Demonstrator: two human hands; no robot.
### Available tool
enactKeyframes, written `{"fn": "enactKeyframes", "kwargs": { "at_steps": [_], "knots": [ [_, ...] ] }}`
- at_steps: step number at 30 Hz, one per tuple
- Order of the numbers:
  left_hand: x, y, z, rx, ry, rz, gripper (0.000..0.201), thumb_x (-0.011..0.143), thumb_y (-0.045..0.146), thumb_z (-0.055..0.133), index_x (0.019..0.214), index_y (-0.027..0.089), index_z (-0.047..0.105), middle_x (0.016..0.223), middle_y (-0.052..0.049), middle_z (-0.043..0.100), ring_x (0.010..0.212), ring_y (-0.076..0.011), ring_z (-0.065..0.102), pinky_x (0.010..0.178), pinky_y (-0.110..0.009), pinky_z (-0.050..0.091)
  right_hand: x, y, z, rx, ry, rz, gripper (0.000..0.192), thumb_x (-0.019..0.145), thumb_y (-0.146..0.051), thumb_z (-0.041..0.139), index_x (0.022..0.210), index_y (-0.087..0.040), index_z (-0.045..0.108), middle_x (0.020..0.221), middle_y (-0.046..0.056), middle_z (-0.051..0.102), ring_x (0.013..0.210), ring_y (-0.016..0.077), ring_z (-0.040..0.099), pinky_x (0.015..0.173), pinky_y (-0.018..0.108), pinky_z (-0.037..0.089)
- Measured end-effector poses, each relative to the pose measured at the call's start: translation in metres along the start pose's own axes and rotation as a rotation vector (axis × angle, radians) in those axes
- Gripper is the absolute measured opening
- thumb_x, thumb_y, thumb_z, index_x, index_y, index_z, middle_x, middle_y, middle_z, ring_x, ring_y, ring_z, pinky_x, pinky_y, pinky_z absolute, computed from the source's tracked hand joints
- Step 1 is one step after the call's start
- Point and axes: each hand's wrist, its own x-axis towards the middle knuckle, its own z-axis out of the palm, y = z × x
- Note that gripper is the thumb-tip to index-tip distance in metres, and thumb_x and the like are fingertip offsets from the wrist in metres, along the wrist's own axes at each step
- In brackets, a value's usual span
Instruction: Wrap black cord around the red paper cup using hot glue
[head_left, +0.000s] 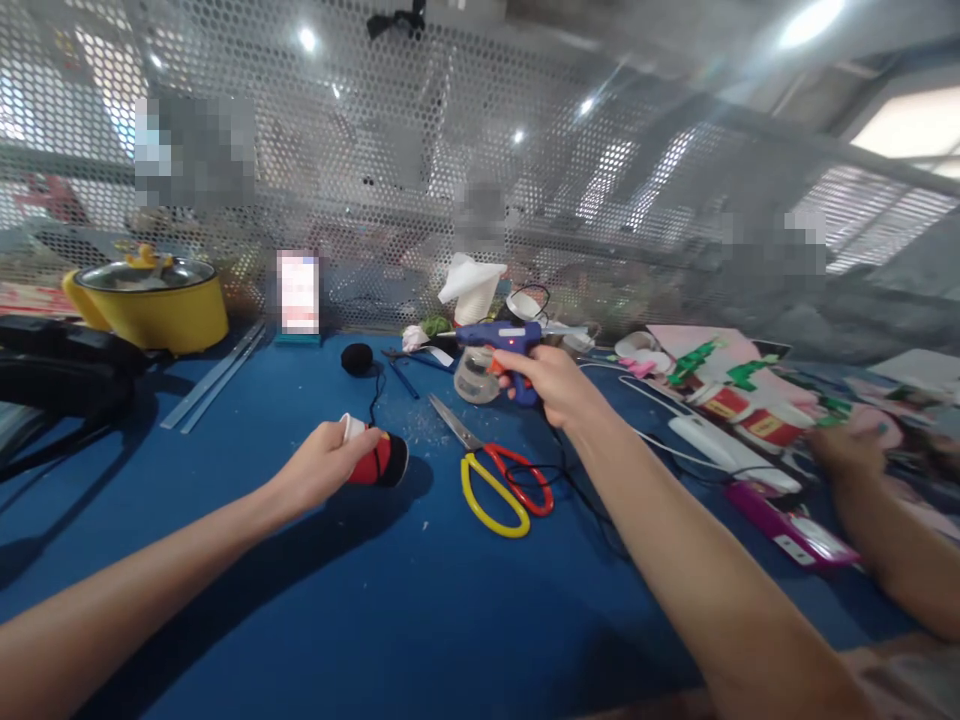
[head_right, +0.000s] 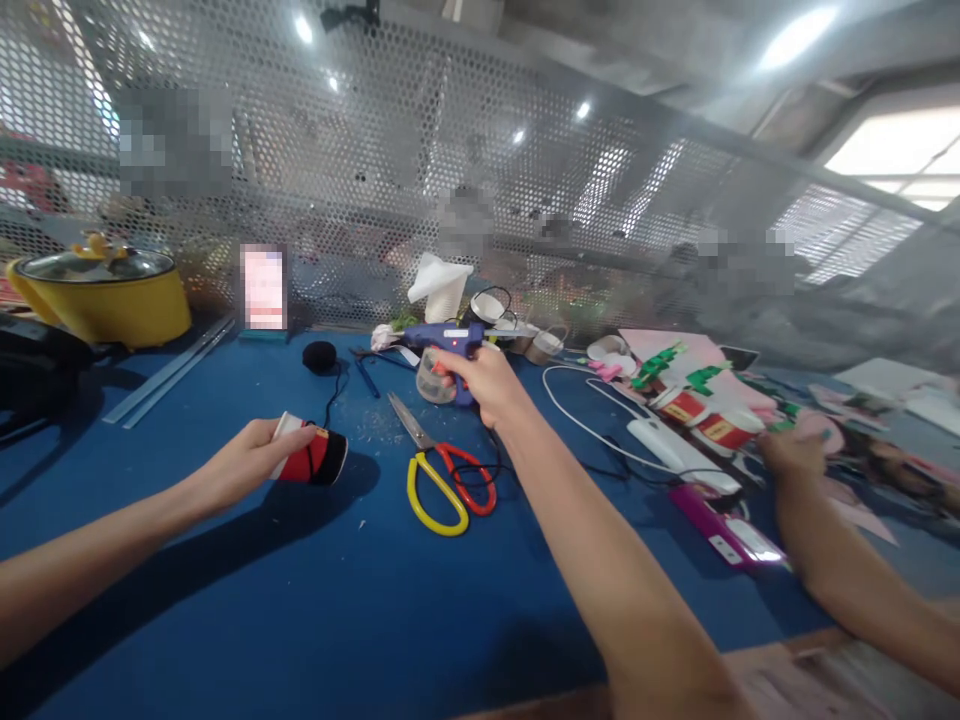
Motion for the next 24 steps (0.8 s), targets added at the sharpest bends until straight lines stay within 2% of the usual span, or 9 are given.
{"fn": "enactKeyframes", "kwargs": {
  "at_steps": [4,7,12,15,18,19,21,23,24],
  "knots": [
    [-0.002,0.003,-0.002,-0.057,-0.01,0.05,0.033,0.071,0.044,0.039,0.052,0.017,0.04,0.045,0.006,0.028,0.043,-0.0077,0.025,0.042,-0.022,0.018,0.035,-0.001,-0.008,-0.016,0.009,0.112,0.023,0.076,-0.017,0.046,0.055,-0.011,0.051,0.049,0.0,0.053,0.037,0.0034,0.044,0.035,0.014,0.036],
    [-0.003,0.005,-0.004,-0.079,-0.013,0.075,0.033,0.071,0.044,0.039,0.055,0.016,0.045,0.046,0.006,0.03,0.043,-0.0075,0.025,0.042,-0.022,0.018,0.049,0.001,-0.012,-0.047,-0.024,0.216,0.027,0.08,-0.019,0.042,0.055,-0.011,0.051,0.047,0.001,0.054,0.036,0.0044,0.046,0.038,0.016,0.04],
    [-0.002,0.007,-0.006,-0.091,-0.01,0.092,0.034,0.072,0.044,0.038,0.052,0.017,0.04,0.046,0.006,0.027,0.043,-0.0073,0.024,0.043,-0.021,0.019,0.05,0.002,-0.022,-0.17,-0.054,0.289,0.038,0.081,-0.039,0.039,0.058,-0.013,0.054,0.054,0.007,0.06,0.045,0.0111,0.053,0.045,0.026,0.046],
    [-0.004,0.008,-0.007,-0.105,0.004,0.105,0.033,0.072,0.043,0.039,0.051,0.018,0.035,0.047,0.006,0.027,0.044,-0.007,0.023,0.043,-0.021,0.019,0.038,-0.005,-0.032,-0.289,0.018,0.267,0.04,0.077,-0.045,0.043,0.052,-0.015,0.052,0.049,0.008,0.057,0.049,0.0163,0.055,0.047,0.029,0.044],
    [-0.006,0.01,-0.007,-0.126,0.0,0.116,0.033,0.072,0.043,0.039,0.05,0.018,0.034,0.048,0.006,0.027,0.044,-0.007,0.023,0.043,-0.021,0.02,0.015,-0.018,-0.033,-0.463,0.158,0.096,0.034,0.069,-0.04,0.055,0.046,-0.017,0.047,0.045,0.006,0.052,0.058,0.0186,0.056,0.052,0.027,0.04],
    [-0.006,0.01,-0.007,-0.126,-0.002,0.12,0.033,0.072,0.043,0.039,0.05,0.018,0.034,0.047,0.006,0.028,0.045,-0.0071,0.023,0.043,-0.021,0.02,0.005,-0.022,-0.029,-0.595,0.224,-0.089,0.033,0.069,-0.04,0.055,0.048,-0.017,0.048,0.048,0.005,0.052,0.061,0.0184,0.055,0.053,0.026,0.039],
    [-0.008,0.01,-0.006,-0.107,-0.005,0.133,0.033,0.072,0.043,0.039,0.051,0.018,0.035,0.048,0.006,0.028,0.045,-0.0074,0.024,0.043,-0.021,0.02,-0.015,-0.027,-0.012,-0.741,0.126,-0.378,0.036,0.077,-0.045,0.041,0.064,-0.015,0.057,0.06,0.008,0.057,0.065,0.0184,0.054,0.055,0.027,0.037],
    [-0.01,0.01,-0.005,-0.071,-0.014,0.164,0.033,0.073,0.043,0.038,0.052,0.018,0.036,0.049,0.005,0.029,0.046,-0.0077,0.025,0.044,-0.021,0.021,-0.032,-0.025,0.014,-0.734,-0.066,-0.398,0.04,0.078,-0.047,0.037,0.073,-0.016,0.061,0.063,0.005,0.059,0.062,0.0148,0.054,0.054,0.025,0.037],
    [-0.012,0.011,-0.004,-0.047,-0.027,0.185,0.033,0.074,0.043,0.037,0.052,0.017,0.036,0.049,0.005,0.029,0.047,-0.0078,0.025,0.044,-0.021,0.022,-0.038,-0.022,0.027,-0.733,-0.169,-0.387,0.041,0.077,-0.049,0.038,0.071,-0.016,0.062,0.06,0.003,0.059,0.059,0.0135,0.053,0.053,0.024,0.037]
  ]
}}
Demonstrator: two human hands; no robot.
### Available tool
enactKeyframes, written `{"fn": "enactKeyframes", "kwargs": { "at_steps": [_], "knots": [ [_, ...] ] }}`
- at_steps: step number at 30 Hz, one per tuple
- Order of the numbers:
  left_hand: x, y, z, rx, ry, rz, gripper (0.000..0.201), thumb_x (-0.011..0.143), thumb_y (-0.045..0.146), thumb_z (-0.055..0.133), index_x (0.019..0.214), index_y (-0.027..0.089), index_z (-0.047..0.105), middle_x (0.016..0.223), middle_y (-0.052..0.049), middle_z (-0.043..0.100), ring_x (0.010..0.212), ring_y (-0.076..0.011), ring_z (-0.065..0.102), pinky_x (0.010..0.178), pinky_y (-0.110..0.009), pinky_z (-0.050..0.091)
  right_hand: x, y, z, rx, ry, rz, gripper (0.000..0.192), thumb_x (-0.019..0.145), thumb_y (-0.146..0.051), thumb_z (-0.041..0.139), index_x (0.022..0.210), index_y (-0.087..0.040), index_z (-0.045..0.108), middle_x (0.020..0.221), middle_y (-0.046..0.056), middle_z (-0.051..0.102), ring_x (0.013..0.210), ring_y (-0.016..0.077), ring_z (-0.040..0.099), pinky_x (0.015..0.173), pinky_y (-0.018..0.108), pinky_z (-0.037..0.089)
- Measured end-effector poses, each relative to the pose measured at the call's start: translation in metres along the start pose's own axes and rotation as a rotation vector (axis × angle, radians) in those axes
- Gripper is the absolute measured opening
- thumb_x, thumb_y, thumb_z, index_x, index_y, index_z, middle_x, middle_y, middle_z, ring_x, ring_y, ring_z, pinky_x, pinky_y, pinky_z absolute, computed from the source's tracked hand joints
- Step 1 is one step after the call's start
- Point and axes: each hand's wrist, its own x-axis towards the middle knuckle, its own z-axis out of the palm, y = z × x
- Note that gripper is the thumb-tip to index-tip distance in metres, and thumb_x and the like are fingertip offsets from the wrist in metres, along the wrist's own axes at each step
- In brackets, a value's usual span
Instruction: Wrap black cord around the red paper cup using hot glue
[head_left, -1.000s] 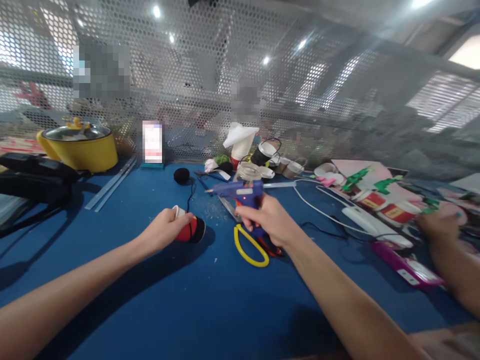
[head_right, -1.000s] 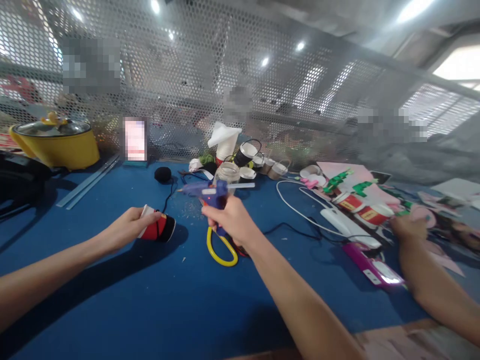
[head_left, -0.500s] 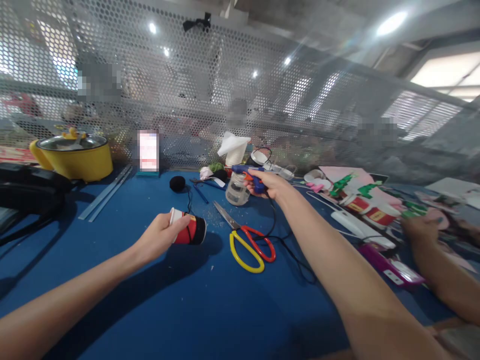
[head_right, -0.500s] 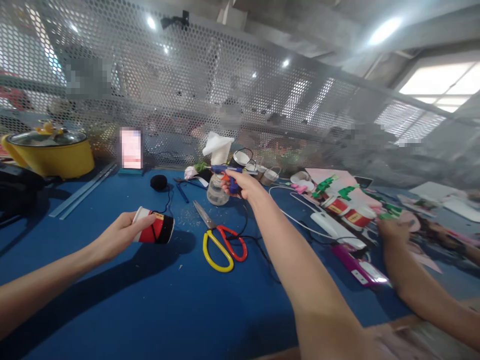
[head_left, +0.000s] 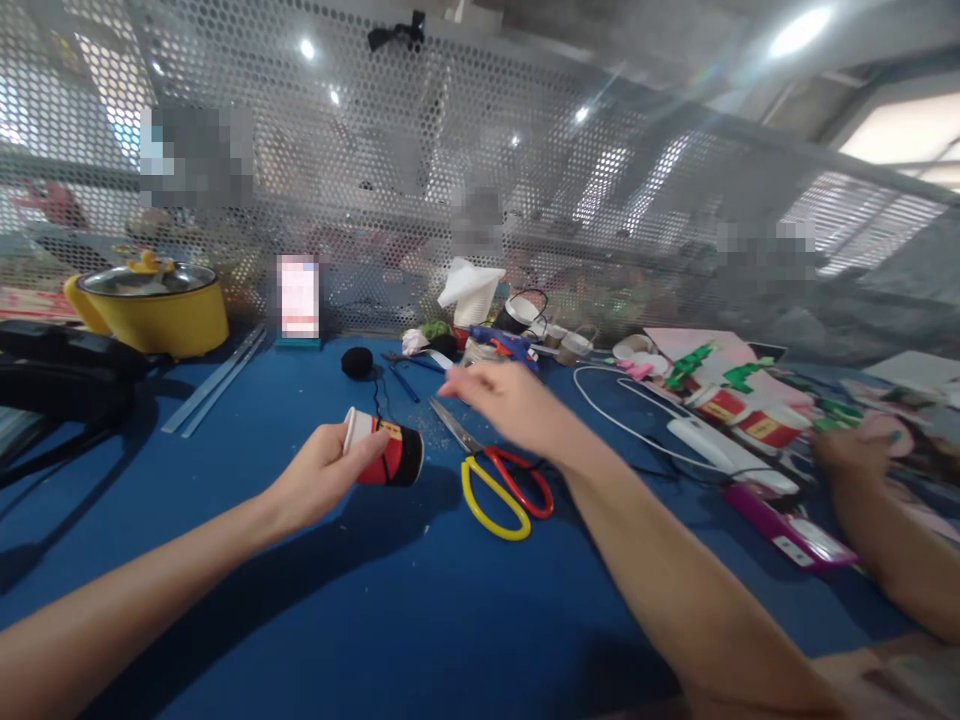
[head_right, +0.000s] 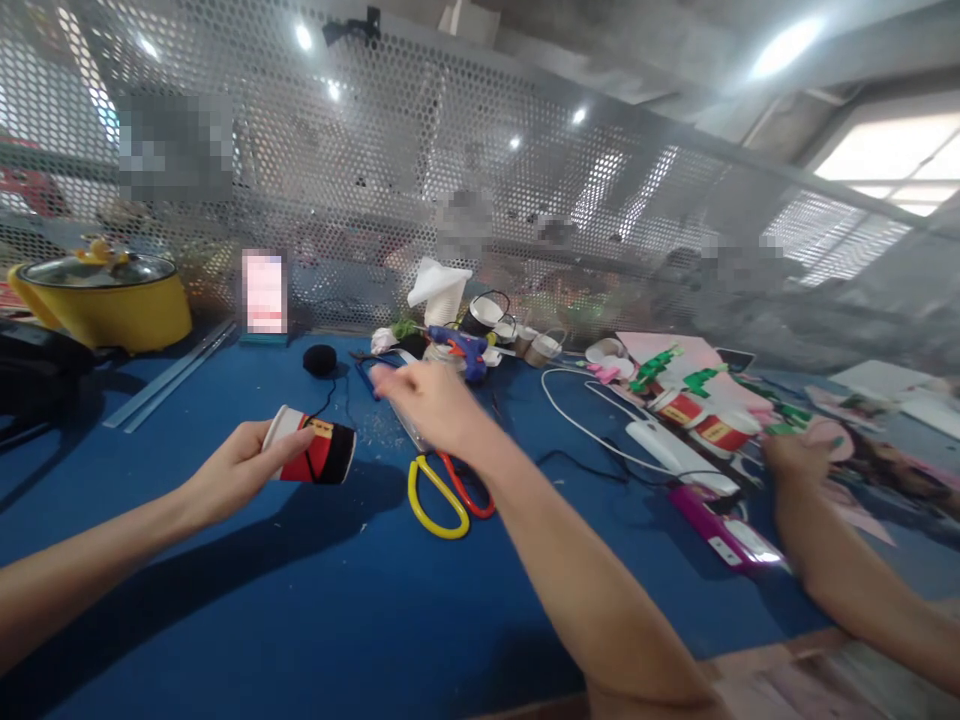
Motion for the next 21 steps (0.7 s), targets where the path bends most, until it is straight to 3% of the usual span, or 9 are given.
{"fn": "enactKeyframes", "kwargs": {
  "at_steps": [2,4,6,9,13,18,21],
  "knots": [
    [-0.004,0.003,0.001,0.062,-0.036,0.047,0.033,0.075,0.041,0.036,0.052,0.017,0.037,0.05,0.005,0.03,0.047,-0.0077,0.026,0.044,-0.021,0.022,-0.002,-0.011,0.025,0.092,-0.219,-0.045,0.048,0.077,-0.053,0.035,0.067,-0.014,0.062,0.057,0.002,0.057,0.057,0.0121,0.051,0.052,0.023,0.036],
    [-0.008,0.007,0.001,0.143,-0.073,0.102,0.032,0.075,0.038,0.037,0.051,0.017,0.037,0.049,0.005,0.03,0.045,-0.0073,0.026,0.044,-0.021,0.021,-0.002,-0.014,0.044,0.201,-0.35,-0.048,0.052,0.077,-0.055,0.032,0.064,-0.013,0.06,0.055,0.0,0.055,0.055,0.0106,0.049,0.05,0.022,0.035],
    [-0.011,0.012,0.001,0.206,-0.133,0.187,0.03,0.076,0.033,0.038,0.051,0.017,0.04,0.048,0.005,0.033,0.044,-0.007,0.028,0.044,-0.021,0.022,-0.002,-0.013,0.056,0.369,-0.384,-0.036,0.046,0.075,-0.052,0.037,0.067,-0.013,0.06,0.059,0.0,0.056,0.056,0.0096,0.049,0.051,0.021,0.036],
    [-0.012,0.016,0.001,0.228,-0.182,0.254,0.026,0.076,0.03,0.039,0.054,0.016,0.044,0.049,0.004,0.036,0.046,-0.0071,0.031,0.046,-0.021,0.024,-0.004,-0.012,0.061,0.664,-0.3,0.012,0.029,0.07,-0.042,0.053,0.077,-0.015,0.06,0.07,0.0,0.059,0.062,0.0085,0.052,0.059,0.021,0.04],
    [-0.007,0.011,0.003,0.042,-0.166,0.023,0.031,0.074,0.037,0.041,0.051,0.016,0.041,0.046,0.006,0.03,0.043,-0.0066,0.026,0.043,-0.021,0.021,-0.005,-0.013,0.053,0.85,-0.171,0.059,0.018,0.066,-0.032,0.06,0.07,-0.014,0.06,0.068,-0.001,0.059,0.062,0.0066,0.051,0.061,0.019,0.039],
    [0.002,0.006,0.003,-0.425,-0.105,-0.299,0.02,0.065,0.035,0.051,0.067,0.015,0.052,0.054,0.004,0.048,0.046,-0.0075,0.039,0.045,-0.02,0.027,0.0,-0.008,0.043,0.998,-0.135,0.091,0.014,0.067,-0.029,0.059,0.067,-0.015,0.06,0.058,-0.003,0.055,0.05,0.0043,0.044,0.046,0.018,0.032],
    [0.005,0.005,0.003,-0.561,-0.114,-0.404,0.017,0.06,0.028,0.055,0.068,0.013,0.054,0.055,0.002,0.052,0.048,-0.0085,0.044,0.047,-0.02,0.031,0.004,-0.002,0.044,1.043,-0.137,0.11,0.015,0.067,-0.029,0.059,0.065,-0.014,0.059,0.057,-0.003,0.054,0.048,0.0038,0.043,0.045,0.018,0.031]
  ]
}}
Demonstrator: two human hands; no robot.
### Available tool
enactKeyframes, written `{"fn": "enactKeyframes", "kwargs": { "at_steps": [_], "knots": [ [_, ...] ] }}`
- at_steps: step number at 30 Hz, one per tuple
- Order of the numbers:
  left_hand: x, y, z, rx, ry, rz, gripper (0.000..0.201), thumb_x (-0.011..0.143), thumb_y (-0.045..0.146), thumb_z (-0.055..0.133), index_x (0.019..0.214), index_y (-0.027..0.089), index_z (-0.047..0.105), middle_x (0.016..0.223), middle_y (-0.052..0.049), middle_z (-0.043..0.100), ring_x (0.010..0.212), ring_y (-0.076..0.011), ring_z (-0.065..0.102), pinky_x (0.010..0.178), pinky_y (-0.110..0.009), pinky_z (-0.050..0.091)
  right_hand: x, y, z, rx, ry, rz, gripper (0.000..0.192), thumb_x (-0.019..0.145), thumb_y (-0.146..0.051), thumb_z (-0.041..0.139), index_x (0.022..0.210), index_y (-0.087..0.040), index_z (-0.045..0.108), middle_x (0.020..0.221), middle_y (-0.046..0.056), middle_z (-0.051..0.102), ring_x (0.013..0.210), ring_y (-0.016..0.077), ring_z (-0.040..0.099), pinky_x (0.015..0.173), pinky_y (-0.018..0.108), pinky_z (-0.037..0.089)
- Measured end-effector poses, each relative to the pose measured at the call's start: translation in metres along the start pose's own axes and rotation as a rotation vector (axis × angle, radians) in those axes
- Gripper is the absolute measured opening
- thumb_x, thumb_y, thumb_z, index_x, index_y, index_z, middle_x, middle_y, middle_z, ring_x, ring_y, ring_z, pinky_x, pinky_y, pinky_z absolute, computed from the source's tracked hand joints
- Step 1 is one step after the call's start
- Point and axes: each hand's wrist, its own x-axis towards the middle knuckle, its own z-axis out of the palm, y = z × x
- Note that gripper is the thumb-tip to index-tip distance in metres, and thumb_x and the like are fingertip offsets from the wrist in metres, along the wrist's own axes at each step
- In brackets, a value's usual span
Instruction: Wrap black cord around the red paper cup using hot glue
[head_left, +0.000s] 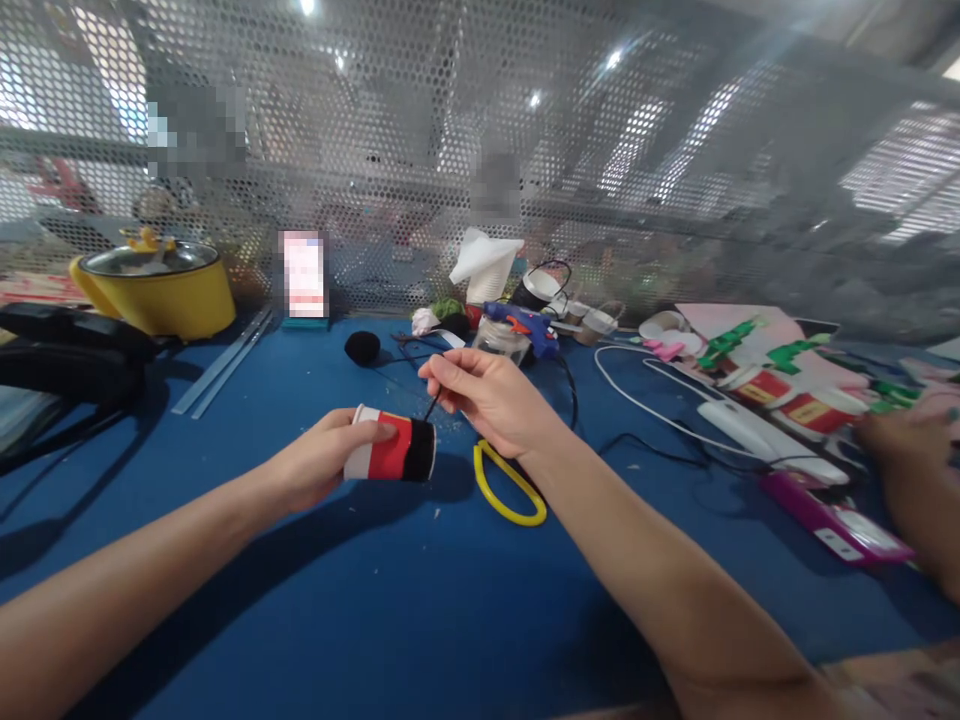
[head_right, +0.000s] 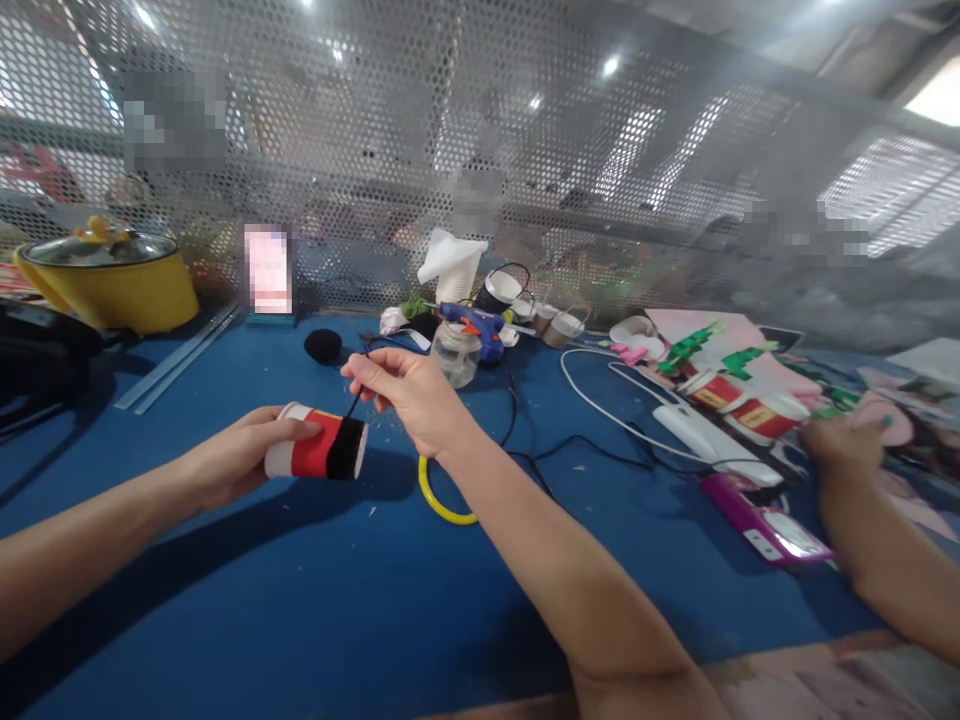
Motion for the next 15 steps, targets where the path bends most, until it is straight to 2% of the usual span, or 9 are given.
{"fn": "enactKeyframes", "kwargs": {
  "at_steps": [9,15],
  "knots": [
    [-0.001,-0.005,0.006,0.026,-0.022,-0.075,0.015,0.06,0.027,0.057,0.06,0.013,0.052,0.05,0.004,0.051,0.044,-0.0065,0.043,0.045,-0.018,0.03,0.01,0.017,-0.005,-0.188,0.157,-0.091,0.018,0.065,-0.031,0.06,0.06,-0.013,0.057,0.05,-0.003,0.05,0.043,0.0042,0.036,0.042,0.02,0.027],
    [-0.004,-0.01,0.007,0.093,-0.092,0.01,0.017,0.062,0.029,0.056,0.065,0.013,0.053,0.054,0.004,0.052,0.048,-0.0069,0.043,0.05,-0.019,0.032,0.013,0.024,-0.006,-0.344,0.16,-0.114,0.021,0.067,-0.032,0.058,0.058,-0.013,0.053,0.05,-0.003,0.05,0.042,0.0044,0.036,0.043,0.02,0.028]
  ]
}}
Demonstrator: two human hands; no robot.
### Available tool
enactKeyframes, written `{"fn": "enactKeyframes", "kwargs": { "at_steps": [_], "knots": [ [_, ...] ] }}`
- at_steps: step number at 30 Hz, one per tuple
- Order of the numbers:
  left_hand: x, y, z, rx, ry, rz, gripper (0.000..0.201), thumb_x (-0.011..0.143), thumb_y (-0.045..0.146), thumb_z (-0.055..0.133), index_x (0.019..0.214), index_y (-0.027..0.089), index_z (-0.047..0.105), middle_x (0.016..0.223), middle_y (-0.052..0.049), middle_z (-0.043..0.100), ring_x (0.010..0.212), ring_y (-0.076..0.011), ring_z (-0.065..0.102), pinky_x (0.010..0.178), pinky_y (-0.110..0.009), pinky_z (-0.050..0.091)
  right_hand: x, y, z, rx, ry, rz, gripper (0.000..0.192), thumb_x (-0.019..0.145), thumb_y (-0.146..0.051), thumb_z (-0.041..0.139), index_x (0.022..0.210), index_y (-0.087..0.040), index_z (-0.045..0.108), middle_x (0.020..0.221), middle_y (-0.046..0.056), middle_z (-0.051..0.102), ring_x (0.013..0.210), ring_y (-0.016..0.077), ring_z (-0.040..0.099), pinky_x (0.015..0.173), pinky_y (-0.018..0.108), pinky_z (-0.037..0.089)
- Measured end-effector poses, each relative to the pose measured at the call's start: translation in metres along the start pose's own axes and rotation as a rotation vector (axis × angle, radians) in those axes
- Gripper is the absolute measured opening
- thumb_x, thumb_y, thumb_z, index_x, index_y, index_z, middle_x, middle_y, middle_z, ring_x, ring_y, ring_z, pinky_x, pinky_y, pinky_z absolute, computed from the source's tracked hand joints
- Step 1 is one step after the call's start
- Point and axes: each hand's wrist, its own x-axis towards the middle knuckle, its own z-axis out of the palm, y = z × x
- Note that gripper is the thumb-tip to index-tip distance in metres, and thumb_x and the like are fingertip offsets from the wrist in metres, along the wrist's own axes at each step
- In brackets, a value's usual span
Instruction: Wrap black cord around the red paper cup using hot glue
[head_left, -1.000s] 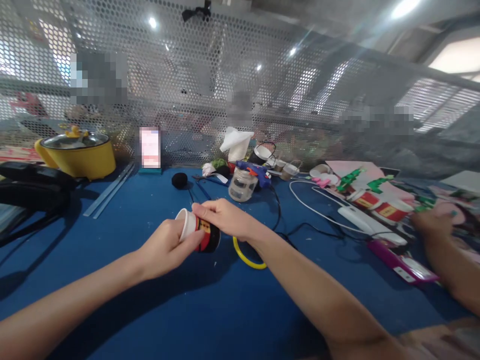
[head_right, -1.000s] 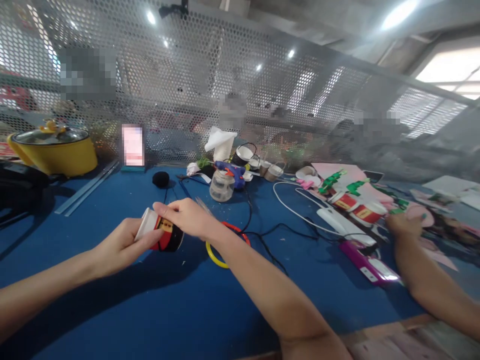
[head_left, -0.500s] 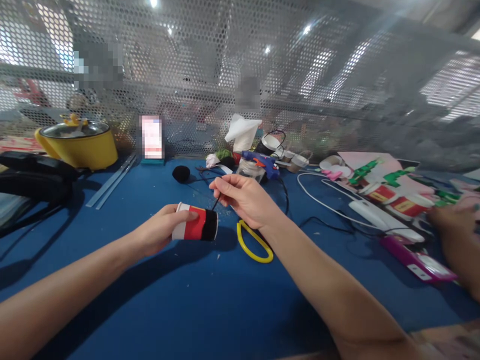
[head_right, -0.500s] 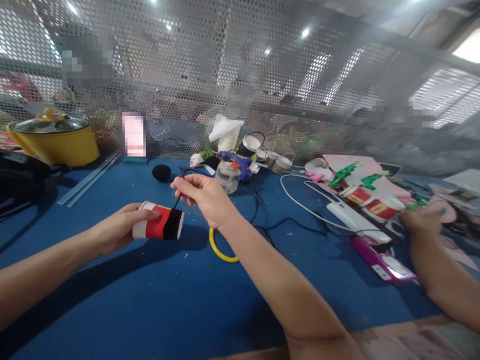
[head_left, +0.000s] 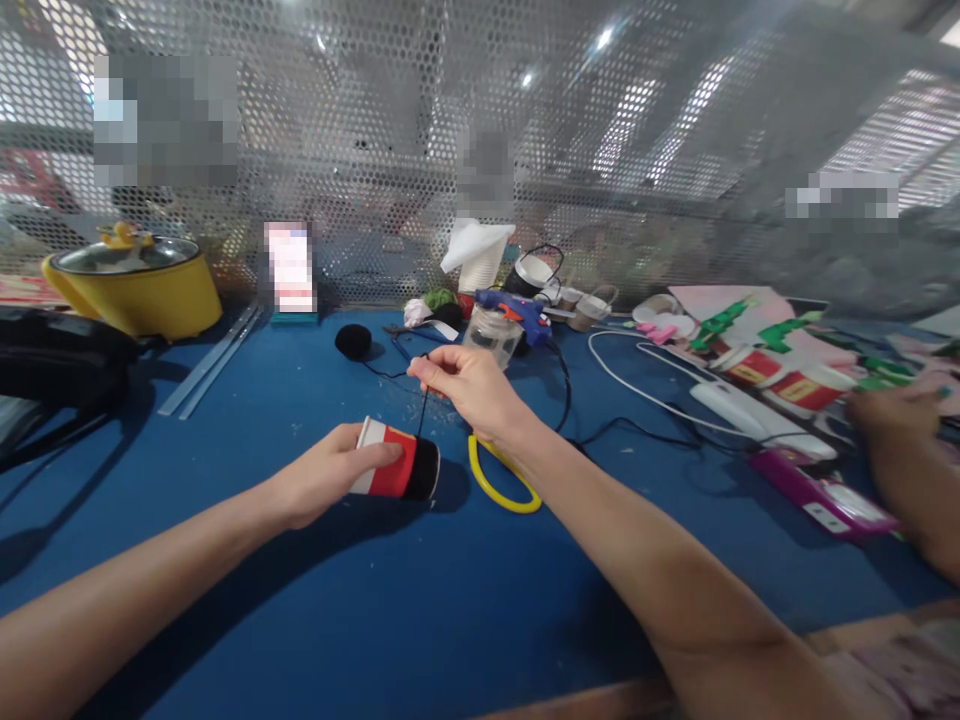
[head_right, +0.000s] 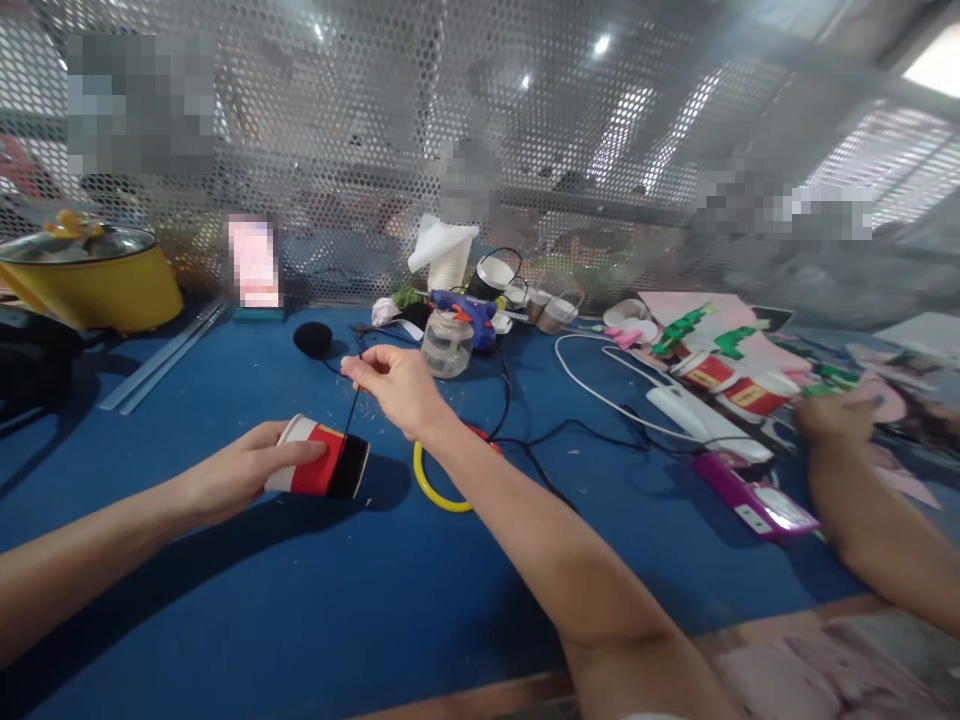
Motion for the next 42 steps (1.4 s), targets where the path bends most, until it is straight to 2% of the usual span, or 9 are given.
{"fn": "enactKeyframes", "kwargs": {
  "at_steps": [5,11,20,28,34,42],
  "knots": [
    [-0.001,-0.003,-0.002,0.155,-0.018,0.091,0.023,0.068,0.036,0.052,0.071,0.013,0.054,0.058,0.004,0.052,0.052,-0.0083,0.043,0.053,-0.021,0.032,0.0,0.002,0.001,-0.043,-0.003,0.022,0.021,0.067,-0.03,0.057,0.057,-0.013,0.052,0.051,-0.003,0.05,0.044,0.0051,0.039,0.045,0.02,0.03],
    [-0.004,-0.003,-0.003,0.273,0.006,0.164,0.025,0.07,0.038,0.05,0.067,0.013,0.053,0.057,0.004,0.049,0.053,-0.0079,0.04,0.051,-0.02,0.031,0.0,0.005,0.002,-0.035,-0.038,0.02,0.019,0.067,-0.03,0.057,0.06,-0.013,0.055,0.052,-0.002,0.051,0.048,0.0065,0.044,0.049,0.021,0.034],
    [-0.006,-0.001,-0.002,0.264,-0.04,0.218,0.021,0.072,0.034,0.05,0.069,0.013,0.053,0.059,0.004,0.049,0.054,-0.0064,0.04,0.051,-0.017,0.032,-0.002,0.008,0.006,-0.061,-0.095,0.037,0.021,0.068,-0.03,0.055,0.056,-0.014,0.052,0.051,-0.002,0.051,0.048,0.0072,0.045,0.051,0.021,0.036],
    [-0.008,0.0,-0.001,0.251,-0.022,0.258,0.019,0.071,0.032,0.05,0.067,0.013,0.052,0.058,0.004,0.049,0.052,-0.0062,0.04,0.05,-0.016,0.033,-0.002,0.021,0.008,-0.122,-0.17,0.031,0.026,0.069,-0.038,0.053,0.059,-0.014,0.053,0.054,-0.001,0.053,0.049,0.0078,0.045,0.051,0.022,0.036],
    [-0.007,-0.003,-0.001,0.273,0.029,0.282,0.022,0.069,0.035,0.051,0.072,0.013,0.056,0.062,0.001,0.055,0.055,-0.0091,0.045,0.052,-0.019,0.036,-0.005,0.019,0.009,-0.169,-0.216,0.068,0.027,0.068,-0.039,0.054,0.057,-0.015,0.052,0.051,-0.003,0.049,0.046,0.0069,0.041,0.044,0.02,0.031],
    [-0.007,-0.003,-0.002,0.219,0.077,0.31,0.024,0.066,0.035,0.053,0.072,0.013,0.057,0.059,0.0,0.055,0.052,-0.0097,0.043,0.049,-0.02,0.035,-0.006,0.019,0.011,-0.05,-0.243,0.161,0.028,0.065,-0.043,0.056,0.059,-0.016,0.051,0.049,-0.005,0.044,0.041,0.0049,0.035,0.038,0.018,0.024]
  ]
}}
